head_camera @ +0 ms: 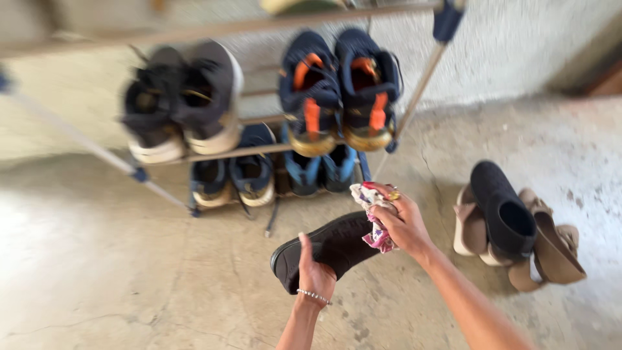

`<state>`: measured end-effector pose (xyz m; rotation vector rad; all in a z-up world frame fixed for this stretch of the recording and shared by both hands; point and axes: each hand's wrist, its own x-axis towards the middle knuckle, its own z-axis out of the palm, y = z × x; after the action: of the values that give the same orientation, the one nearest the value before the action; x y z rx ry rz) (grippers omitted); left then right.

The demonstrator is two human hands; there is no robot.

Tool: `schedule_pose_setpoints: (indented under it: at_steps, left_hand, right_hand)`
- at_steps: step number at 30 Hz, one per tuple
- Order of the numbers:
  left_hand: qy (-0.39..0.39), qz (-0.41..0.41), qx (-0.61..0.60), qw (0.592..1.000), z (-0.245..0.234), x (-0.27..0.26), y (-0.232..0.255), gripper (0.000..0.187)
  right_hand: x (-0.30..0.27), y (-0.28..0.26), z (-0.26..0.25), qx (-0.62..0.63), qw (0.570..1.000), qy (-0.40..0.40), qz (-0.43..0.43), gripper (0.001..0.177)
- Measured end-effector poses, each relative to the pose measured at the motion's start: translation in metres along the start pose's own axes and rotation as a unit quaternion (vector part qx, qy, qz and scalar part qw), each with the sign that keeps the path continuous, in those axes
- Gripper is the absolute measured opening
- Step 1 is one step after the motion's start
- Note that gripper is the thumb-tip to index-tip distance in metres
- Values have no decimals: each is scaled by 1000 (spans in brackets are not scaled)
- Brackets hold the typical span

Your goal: The person wipes several pairs of shoes with a cloth, handling each shoe individually and rotating it to clean different sides. The shoes are placed back on a metal shoe rack after cleaning.

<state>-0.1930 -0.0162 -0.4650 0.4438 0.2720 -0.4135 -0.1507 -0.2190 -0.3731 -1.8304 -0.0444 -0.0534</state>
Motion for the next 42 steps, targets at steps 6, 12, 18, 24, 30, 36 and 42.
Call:
schedule_pose_setpoints:
  at_steps: [6, 12, 18, 24, 30, 36, 42]
  left_hand:
    - [-10, 75, 1, 997, 10, -89, 48, 94]
    - [-92, 108, 28, 989, 49, -207, 52, 89]
    - [-80, 133, 33, 987, 70, -264, 55, 84]
    - [-62, 189, 224, 954, 85, -286, 66, 69]
    - [27, 152, 699, 698, 97, -312, 112, 62]
    - [-120, 154, 861, 470, 85, -294, 122, 41]
    - [-185, 374, 826, 378, 73, -299, 142, 43]
  right_hand:
    - [-98, -117, 71, 205, 974, 48, 85, 41]
    - [-201, -185, 161, -343, 832, 119, -419, 26]
    - [-244, -231, 165, -304, 837, 163, -426, 19]
    - [-244, -220, 163, -233, 841, 221, -436, 19]
    - [-232, -231, 88, 94, 983, 134, -84, 38]
    - [-244, -281, 154, -7, 979, -65, -193, 37]
    - [-253, -269, 175, -107, 899, -83, -417, 24]
